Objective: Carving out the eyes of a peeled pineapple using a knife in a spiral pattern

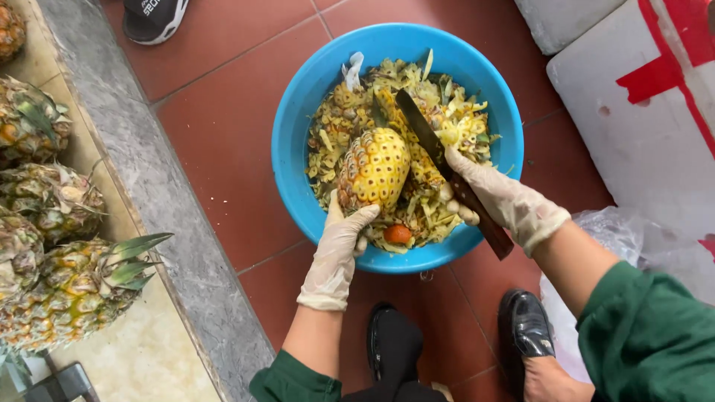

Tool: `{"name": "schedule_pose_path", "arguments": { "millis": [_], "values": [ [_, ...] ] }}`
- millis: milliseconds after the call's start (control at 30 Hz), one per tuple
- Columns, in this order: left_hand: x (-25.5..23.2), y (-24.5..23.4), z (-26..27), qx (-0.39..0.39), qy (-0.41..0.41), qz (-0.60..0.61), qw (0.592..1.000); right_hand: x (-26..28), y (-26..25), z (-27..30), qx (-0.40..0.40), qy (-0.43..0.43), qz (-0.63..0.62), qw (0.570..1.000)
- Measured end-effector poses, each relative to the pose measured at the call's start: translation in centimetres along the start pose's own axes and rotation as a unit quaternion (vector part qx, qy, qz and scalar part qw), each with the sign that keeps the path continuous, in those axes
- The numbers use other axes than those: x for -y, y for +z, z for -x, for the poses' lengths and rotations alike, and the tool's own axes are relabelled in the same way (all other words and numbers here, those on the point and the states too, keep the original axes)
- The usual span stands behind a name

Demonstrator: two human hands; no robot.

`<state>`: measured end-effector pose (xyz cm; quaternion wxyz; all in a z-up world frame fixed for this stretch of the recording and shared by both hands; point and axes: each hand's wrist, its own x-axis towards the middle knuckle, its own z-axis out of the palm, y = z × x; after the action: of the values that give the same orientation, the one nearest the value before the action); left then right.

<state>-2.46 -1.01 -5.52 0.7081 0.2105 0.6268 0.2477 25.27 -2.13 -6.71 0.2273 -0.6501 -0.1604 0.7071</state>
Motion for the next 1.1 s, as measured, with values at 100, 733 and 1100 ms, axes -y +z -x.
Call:
{"name": "schedule_pose_path", "arguments": {
  "millis": [100, 733, 1100],
  "values": [
    [-3.6, 1.5, 2.9, -0.040, 0.140, -0.121, 0.982, 0.8, 1.3, 4.4, -0.030, -0.042, 0.001, 0.999],
    [-6.8, 5.2, 4.7, -0.084, 0.001, -0.455, 0.886, 2.7, 6.1, 8.2, -0.179, -0.102, 0.511, 0.835],
    [-8.8, 5.4, 7.3, -0.052, -0.003, -0.467, 0.883, -0.5, 3.5, 8.0, -0.133, -0.053, 0.435, 0.889]
  ]
}}
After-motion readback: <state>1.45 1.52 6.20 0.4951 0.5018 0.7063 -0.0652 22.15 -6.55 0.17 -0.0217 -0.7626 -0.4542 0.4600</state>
